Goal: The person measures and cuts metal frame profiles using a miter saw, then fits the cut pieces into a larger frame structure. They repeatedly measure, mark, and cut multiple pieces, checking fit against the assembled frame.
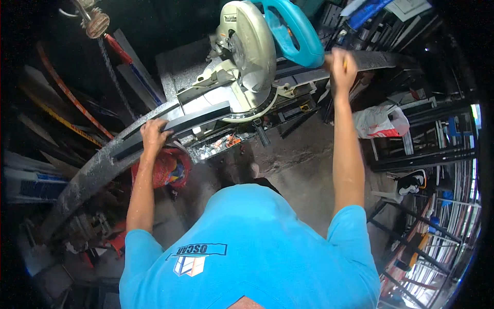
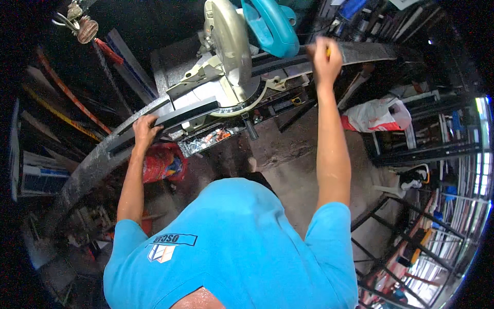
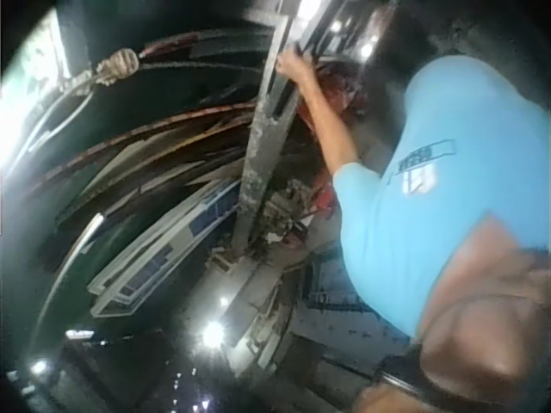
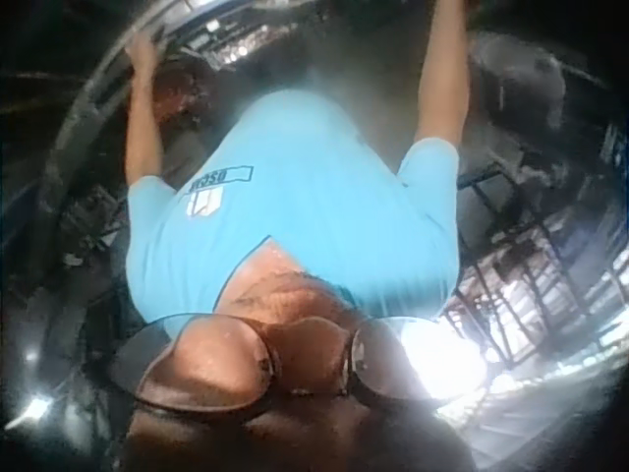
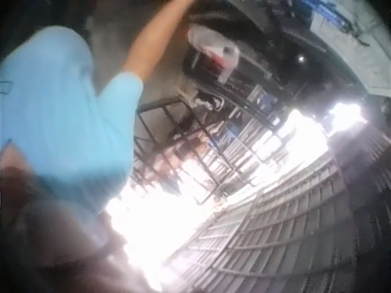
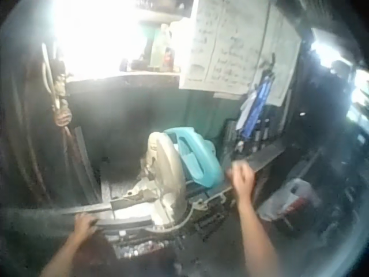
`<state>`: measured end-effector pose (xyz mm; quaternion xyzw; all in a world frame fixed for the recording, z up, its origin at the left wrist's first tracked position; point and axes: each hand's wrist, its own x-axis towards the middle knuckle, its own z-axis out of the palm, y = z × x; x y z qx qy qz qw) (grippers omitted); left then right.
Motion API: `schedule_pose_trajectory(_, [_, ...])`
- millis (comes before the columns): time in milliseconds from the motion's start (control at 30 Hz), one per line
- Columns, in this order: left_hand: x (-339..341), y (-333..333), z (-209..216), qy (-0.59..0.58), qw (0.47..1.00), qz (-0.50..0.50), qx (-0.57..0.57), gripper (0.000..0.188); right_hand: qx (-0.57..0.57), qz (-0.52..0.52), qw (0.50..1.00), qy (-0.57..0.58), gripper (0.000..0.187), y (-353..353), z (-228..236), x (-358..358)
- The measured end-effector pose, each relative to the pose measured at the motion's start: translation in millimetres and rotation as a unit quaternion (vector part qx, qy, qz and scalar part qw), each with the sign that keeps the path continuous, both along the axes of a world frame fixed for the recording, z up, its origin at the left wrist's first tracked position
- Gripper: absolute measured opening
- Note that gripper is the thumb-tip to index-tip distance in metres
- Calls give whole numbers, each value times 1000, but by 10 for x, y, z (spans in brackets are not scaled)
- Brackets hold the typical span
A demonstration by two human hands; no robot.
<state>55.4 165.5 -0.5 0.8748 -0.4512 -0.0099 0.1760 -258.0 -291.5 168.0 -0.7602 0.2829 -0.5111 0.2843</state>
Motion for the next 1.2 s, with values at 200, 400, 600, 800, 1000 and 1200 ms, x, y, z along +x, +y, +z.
schedule_pose_trajectory(200, [-368, -181, 356, 7, 998, 32, -48, 36, -2, 98, 868, 487, 47, -395, -1872, -816])
schedule_pose_trajectory(400, [-1108, -376, 634, 305, 949, -55, -62, 27, 301, 157, 817, 466, 44, -691, -2091, -855])
schedule_pose_trajectory(600, [-1695, -646, 509, 420, 899, -85, -87, 31, 37, 196, 935, 294, 34, -734, -1721, -1407])
schedule_pose_trajectory(800, [-2180, -1468, 505, 687, 713, -62, -127, 56, 182, 219, 940, 189, 28, 262, -1174, -1353])
schedule_pose_trajectory(1000, [-2448, -1746, 434, 687, 719, 39, -94, 31, 334, 330, 875, 115, 32, 1285, -1372, -784])
schedule_pose_trajectory(1200, [-2401, -1486, 335, 790, 583, 102, -164, 27, 409, 427, 778, 212, 47, 1347, -1280, -532])
